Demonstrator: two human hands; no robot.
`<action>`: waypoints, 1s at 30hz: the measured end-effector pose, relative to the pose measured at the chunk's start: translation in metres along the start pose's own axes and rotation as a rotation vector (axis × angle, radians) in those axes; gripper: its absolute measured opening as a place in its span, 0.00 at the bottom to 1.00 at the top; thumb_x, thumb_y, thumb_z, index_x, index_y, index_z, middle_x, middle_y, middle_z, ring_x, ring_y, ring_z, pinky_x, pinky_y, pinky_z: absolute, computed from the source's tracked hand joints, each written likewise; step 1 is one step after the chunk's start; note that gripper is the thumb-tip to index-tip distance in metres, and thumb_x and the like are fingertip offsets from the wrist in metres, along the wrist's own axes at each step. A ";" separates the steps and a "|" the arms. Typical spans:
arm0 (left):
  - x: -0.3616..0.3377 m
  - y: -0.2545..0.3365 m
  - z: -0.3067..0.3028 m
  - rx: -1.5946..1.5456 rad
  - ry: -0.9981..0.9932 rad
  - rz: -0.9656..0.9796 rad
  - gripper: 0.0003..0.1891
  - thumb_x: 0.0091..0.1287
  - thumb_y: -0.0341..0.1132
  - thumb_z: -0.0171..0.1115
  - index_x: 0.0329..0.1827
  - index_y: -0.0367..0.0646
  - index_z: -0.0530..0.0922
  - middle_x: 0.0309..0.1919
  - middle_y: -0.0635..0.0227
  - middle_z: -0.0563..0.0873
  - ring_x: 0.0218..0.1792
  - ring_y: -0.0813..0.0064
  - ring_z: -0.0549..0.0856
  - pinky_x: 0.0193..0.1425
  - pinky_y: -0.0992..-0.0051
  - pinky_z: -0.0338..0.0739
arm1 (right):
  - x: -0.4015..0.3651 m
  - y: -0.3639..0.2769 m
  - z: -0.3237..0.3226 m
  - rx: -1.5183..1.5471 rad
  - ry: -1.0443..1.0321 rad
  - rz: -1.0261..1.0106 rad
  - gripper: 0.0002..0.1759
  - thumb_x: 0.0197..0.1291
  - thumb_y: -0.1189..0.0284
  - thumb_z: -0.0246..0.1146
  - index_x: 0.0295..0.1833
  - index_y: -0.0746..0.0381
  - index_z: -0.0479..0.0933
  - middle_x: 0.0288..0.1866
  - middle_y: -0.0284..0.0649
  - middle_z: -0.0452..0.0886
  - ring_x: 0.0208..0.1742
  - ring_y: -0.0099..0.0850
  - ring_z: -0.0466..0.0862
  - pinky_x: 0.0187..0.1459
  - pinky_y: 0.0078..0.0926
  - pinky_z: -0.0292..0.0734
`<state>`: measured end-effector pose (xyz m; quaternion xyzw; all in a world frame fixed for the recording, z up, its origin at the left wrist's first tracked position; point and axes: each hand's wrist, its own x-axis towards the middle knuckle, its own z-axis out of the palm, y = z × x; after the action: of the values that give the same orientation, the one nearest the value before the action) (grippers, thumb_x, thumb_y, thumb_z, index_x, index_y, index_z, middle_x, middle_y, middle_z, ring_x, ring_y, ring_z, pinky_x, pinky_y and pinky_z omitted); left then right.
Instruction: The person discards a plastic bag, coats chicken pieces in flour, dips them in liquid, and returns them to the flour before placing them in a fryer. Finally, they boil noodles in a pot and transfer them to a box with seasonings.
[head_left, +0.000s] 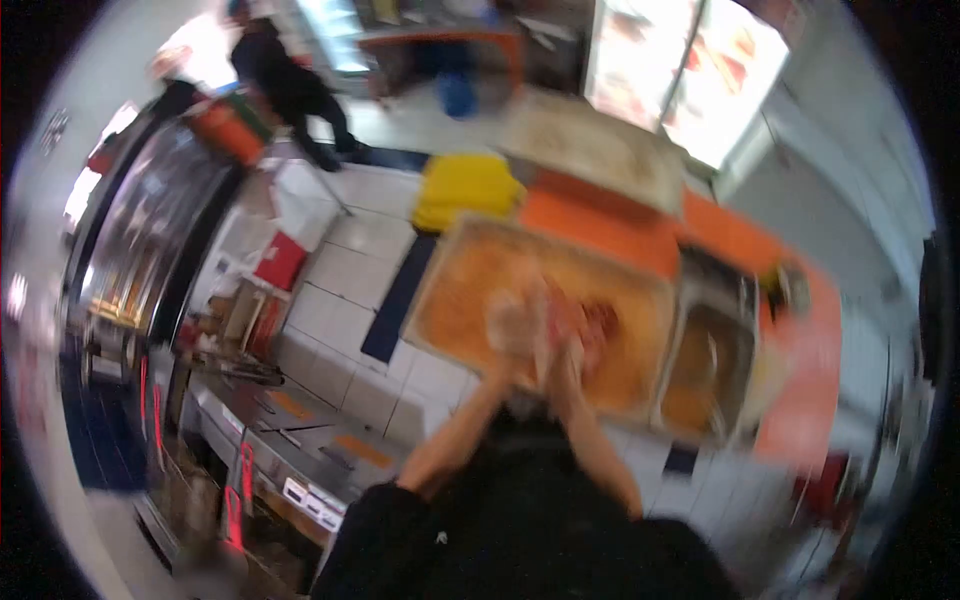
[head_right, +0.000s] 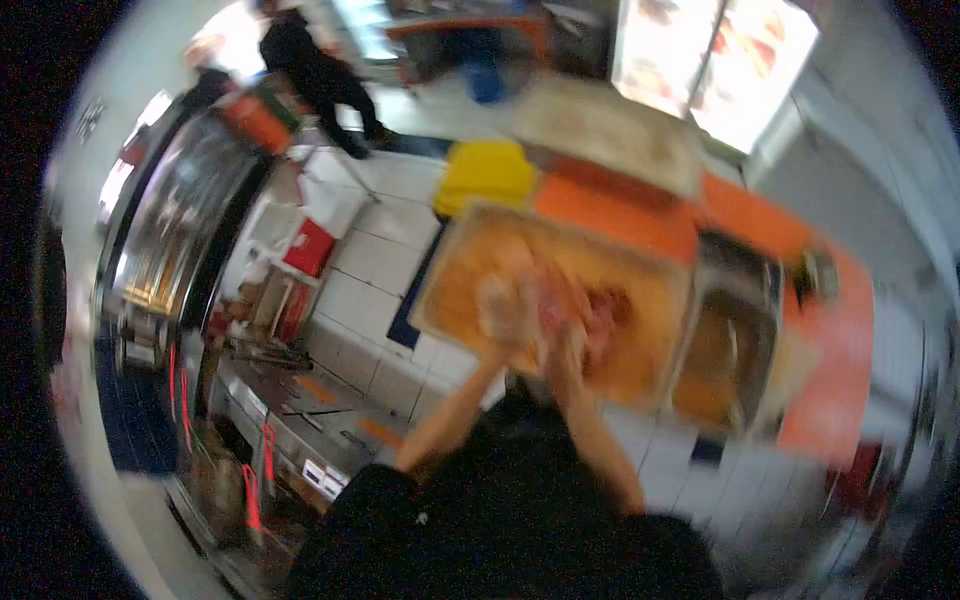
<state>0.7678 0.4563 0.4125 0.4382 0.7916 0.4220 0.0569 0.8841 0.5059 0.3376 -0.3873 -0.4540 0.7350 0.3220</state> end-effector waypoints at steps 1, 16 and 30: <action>0.005 0.011 -0.004 -0.018 -0.008 0.005 0.18 0.71 0.39 0.52 0.60 0.41 0.68 0.50 0.58 0.77 0.47 0.62 0.78 0.55 0.62 0.69 | -0.005 0.001 -0.006 0.036 0.027 0.004 0.12 0.70 0.58 0.52 0.46 0.55 0.71 0.33 0.30 0.70 0.33 0.22 0.72 0.32 0.22 0.71; 0.037 0.017 0.013 0.069 -0.064 0.067 0.13 0.70 0.40 0.53 0.50 0.41 0.71 0.40 0.58 0.77 0.39 0.62 0.77 0.46 0.63 0.69 | 0.025 -0.015 0.001 1.384 -0.333 -0.181 0.05 0.68 0.68 0.51 0.45 0.51 0.72 0.28 0.26 0.70 0.26 0.23 0.71 0.24 0.23 0.66; 0.010 -0.014 -0.025 0.056 -0.162 0.054 0.11 0.70 0.40 0.54 0.41 0.41 0.74 0.30 0.59 0.76 0.31 0.62 0.76 0.38 0.64 0.70 | -0.043 -0.081 0.020 0.839 0.200 0.294 0.13 0.72 0.61 0.47 0.54 0.55 0.67 0.55 0.32 0.74 0.51 0.29 0.74 0.50 0.33 0.72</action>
<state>0.7412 0.4445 0.4207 0.4934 0.7839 0.3643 0.0968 0.8985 0.4928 0.4300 -0.3529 -0.0240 0.8521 0.3858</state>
